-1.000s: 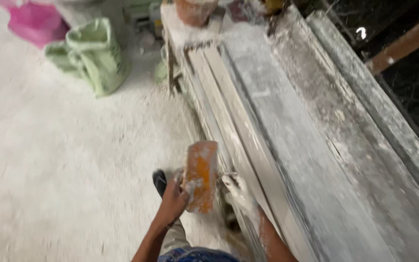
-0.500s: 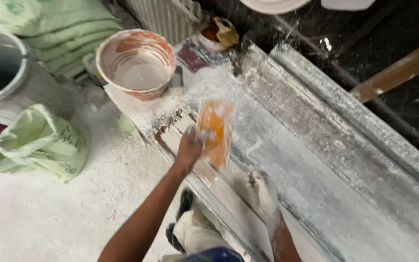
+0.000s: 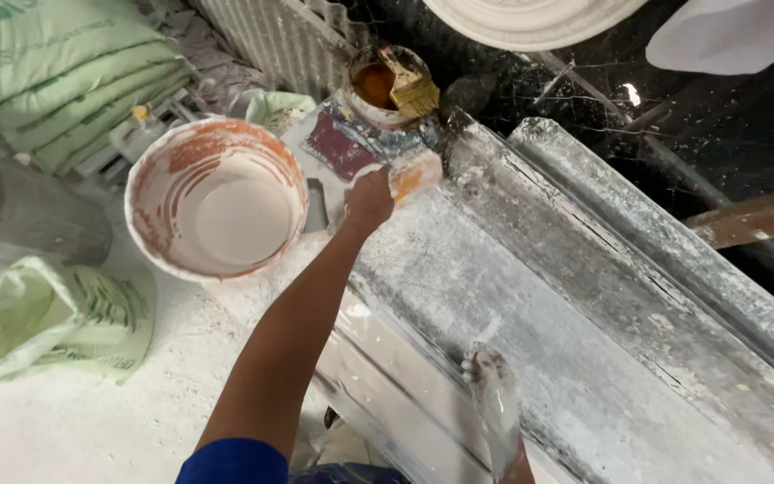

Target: The person mixes a white paste in a bucket, then repeatedly scoops and spreads it onto a long metal mold using a trowel and a sponge. The person smooths the surface and occasionally scrapes excess material back into the bucket.

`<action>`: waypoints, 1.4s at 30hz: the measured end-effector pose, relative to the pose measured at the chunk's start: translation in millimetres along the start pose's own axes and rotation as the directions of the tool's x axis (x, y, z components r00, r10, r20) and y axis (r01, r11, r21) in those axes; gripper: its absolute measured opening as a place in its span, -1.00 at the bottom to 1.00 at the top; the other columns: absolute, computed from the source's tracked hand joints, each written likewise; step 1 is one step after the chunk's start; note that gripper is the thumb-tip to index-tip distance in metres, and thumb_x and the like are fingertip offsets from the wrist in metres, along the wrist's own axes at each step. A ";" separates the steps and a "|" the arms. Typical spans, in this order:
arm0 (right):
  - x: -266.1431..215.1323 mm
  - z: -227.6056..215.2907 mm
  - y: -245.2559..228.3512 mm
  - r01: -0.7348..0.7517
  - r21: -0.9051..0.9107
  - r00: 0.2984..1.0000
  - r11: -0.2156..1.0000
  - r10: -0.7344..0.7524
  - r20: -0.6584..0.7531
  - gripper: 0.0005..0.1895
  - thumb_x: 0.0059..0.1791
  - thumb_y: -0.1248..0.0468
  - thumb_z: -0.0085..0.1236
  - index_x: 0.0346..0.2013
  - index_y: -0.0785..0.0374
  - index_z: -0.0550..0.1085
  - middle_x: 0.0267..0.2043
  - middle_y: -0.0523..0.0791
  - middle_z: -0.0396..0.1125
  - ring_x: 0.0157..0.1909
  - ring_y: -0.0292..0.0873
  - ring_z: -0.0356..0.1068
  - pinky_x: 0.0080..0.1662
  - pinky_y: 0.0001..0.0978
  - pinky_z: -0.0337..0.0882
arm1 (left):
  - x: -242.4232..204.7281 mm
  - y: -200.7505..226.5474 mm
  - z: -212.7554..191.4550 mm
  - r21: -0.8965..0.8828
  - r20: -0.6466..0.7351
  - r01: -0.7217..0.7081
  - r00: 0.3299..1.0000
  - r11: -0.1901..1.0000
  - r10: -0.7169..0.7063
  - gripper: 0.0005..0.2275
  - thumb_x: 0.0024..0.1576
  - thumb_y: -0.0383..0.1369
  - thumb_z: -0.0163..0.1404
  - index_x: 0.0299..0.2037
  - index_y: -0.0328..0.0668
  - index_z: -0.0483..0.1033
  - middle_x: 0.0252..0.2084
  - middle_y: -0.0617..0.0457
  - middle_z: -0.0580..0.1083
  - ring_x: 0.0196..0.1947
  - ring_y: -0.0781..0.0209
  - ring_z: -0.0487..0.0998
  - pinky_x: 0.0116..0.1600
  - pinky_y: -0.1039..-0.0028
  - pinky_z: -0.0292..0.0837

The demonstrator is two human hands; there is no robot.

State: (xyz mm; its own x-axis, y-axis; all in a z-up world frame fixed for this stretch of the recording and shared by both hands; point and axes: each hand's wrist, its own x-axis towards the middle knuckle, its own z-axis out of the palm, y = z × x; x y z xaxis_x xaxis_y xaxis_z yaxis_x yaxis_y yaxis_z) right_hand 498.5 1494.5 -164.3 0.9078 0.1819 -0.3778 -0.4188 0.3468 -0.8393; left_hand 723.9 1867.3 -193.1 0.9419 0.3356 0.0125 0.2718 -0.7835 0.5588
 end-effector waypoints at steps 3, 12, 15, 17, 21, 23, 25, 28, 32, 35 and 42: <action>5.5 1.7 -0.6 0.028 -0.045 0.999 0.999 -0.030 -0.045 -0.82 0.12 0.31 0.03 -0.06 0.36 0.48 -0.22 -0.11 0.43 -0.24 -0.27 0.39 -0.20 -0.47 0.40 | 30.4 -1.2 10.5 0.119 0.000 -0.107 0.994 0.987 0.107 -0.66 0.15 -0.42 -0.13 0.11 0.07 0.52 -0.06 -0.05 0.56 0.05 -0.11 0.48 0.08 -0.16 0.37; 1.7 35.7 20.4 0.077 -0.116 0.958 0.990 -0.105 -0.267 -0.83 0.09 0.30 0.03 -0.12 0.34 0.49 -0.25 -0.11 0.42 -0.26 -0.26 0.37 -0.22 -0.43 0.35 | 91.3 36.0 33.2 0.210 -0.114 -0.185 0.971 0.960 0.212 -0.65 0.26 -0.33 -0.16 0.25 0.17 0.40 0.20 -0.21 0.36 0.17 -0.24 0.39 0.11 -0.20 0.34; -1.9 59.5 31.5 0.048 -0.261 0.959 0.964 -0.117 -0.258 -0.78 0.12 0.25 0.04 -0.10 0.37 0.52 -0.28 -0.11 0.41 -0.29 -0.28 0.32 -0.22 -0.44 0.34 | 74.7 44.1 -32.7 0.180 -0.007 -0.342 0.937 0.922 0.349 -0.51 0.14 -0.36 -0.09 0.33 0.00 0.22 0.19 -0.31 0.32 0.18 -0.37 0.35 0.12 -0.19 0.33; 12.0 80.3 37.3 0.128 -0.297 0.969 0.946 -0.184 -0.168 -0.78 0.12 0.26 0.10 -0.11 0.42 0.51 -0.30 -0.09 0.40 -0.30 -0.27 0.32 -0.23 -0.42 0.34 | 65.4 38.7 -92.7 0.032 -0.031 -0.451 0.891 0.892 0.452 -0.46 0.09 -0.38 -0.03 0.34 -0.18 0.21 0.16 -0.36 0.34 0.17 -0.38 0.37 0.16 -0.09 0.35; 51.5 145.9 46.0 0.103 -0.516 0.971 0.850 -0.197 -0.131 -0.73 0.11 0.25 0.14 -0.03 0.42 0.39 -0.17 -0.05 0.38 -0.21 -0.24 0.36 -0.17 -0.39 0.38 | 24.3 -58.9 -218.0 0.232 0.190 -0.709 0.704 0.666 0.684 -0.89 0.08 -0.28 0.04 -0.28 -0.06 0.53 0.35 -0.31 0.33 0.19 -0.20 0.47 0.27 0.06 0.40; 66.0 184.3 41.4 0.198 -0.458 0.974 0.867 -0.228 -0.011 -0.64 0.04 0.23 0.05 0.11 0.25 0.35 -0.05 -0.13 0.39 -0.14 -0.30 0.42 -0.15 -0.43 0.46 | -22.0 -140.5 -262.8 -0.181 -0.270 -0.504 0.851 0.845 0.450 -0.58 0.23 -0.43 -0.06 0.31 -0.43 0.31 0.18 -0.40 0.39 0.19 -0.36 0.41 0.29 -0.03 0.29; 87.7 226.7 33.5 0.179 -0.417 0.984 0.891 -0.151 0.099 -0.60 0.06 0.25 0.04 0.19 0.28 0.35 0.06 -0.10 0.37 -0.09 -0.27 0.37 -0.10 -0.46 0.40 | -61.7 -204.6 -277.5 -0.041 -0.439 -0.260 0.872 0.965 0.217 -0.55 0.22 -0.32 0.03 0.23 -0.52 0.31 0.11 -0.46 0.40 0.18 -0.38 0.37 0.30 -0.05 0.21; 132.5 291.0 28.0 0.163 -0.746 0.986 0.645 -0.077 0.148 -0.63 0.10 0.14 0.06 0.10 0.34 0.45 -0.08 -0.08 0.45 -0.12 -0.23 0.40 -0.07 -0.38 0.43 | -90.7 -265.2 -254.3 -0.028 -0.422 -0.018 0.907 0.999 0.005 -0.47 0.15 -0.28 0.06 0.19 -0.64 0.29 -0.07 -0.51 0.48 -0.03 -0.48 0.48 0.10 -0.08 0.38; 176.5 333.7 28.4 0.175 -0.967 0.977 0.184 -0.151 0.148 -0.56 0.04 0.03 0.13 -0.07 0.39 0.51 -0.25 0.07 0.48 -0.23 -0.05 0.46 -0.12 -0.21 0.43 | -84.2 -286.8 -223.2 -0.284 -0.234 0.168 0.942 0.944 -0.238 -0.54 0.10 -0.19 0.14 -0.06 -0.60 0.44 -0.29 -0.49 0.52 -0.22 -0.48 0.56 -0.10 -0.07 0.49; 179.6 326.9 35.1 0.299 -0.924 0.934 0.238 -0.271 0.232 -0.58 -0.01 0.06 0.16 -0.08 0.38 0.48 -0.24 0.09 0.47 -0.23 -0.05 0.47 -0.14 -0.20 0.41 | -72.7 -267.8 -238.1 -0.345 -0.135 0.236 0.945 0.908 -0.297 -0.68 0.10 -0.23 0.15 -0.22 -0.45 0.59 -0.31 -0.48 0.53 -0.21 -0.42 0.58 -0.11 -0.02 0.50; 129.0 268.5 47.6 0.062 -0.915 0.992 0.400 -0.130 0.011 -0.57 0.02 -0.03 0.13 -0.31 0.35 0.52 -0.48 0.01 0.35 -0.42 -0.16 0.29 -0.31 -0.19 0.34 | -120.0 -165.3 -303.6 -0.438 -0.111 0.063 0.986 0.897 -0.124 -0.79 0.10 -0.37 0.03 -0.11 -0.24 0.59 -0.39 -0.33 0.56 -0.34 -0.33 0.61 -0.20 0.06 0.51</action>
State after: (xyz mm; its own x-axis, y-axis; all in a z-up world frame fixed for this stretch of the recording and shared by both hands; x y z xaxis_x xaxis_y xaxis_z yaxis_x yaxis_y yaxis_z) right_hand 589.8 1781.5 -148.0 0.9541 0.1454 -0.2617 -0.0911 -0.6917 -0.7164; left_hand 506.0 2115.3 -35.2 0.8733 0.4859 0.0350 0.2171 -0.4526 0.8649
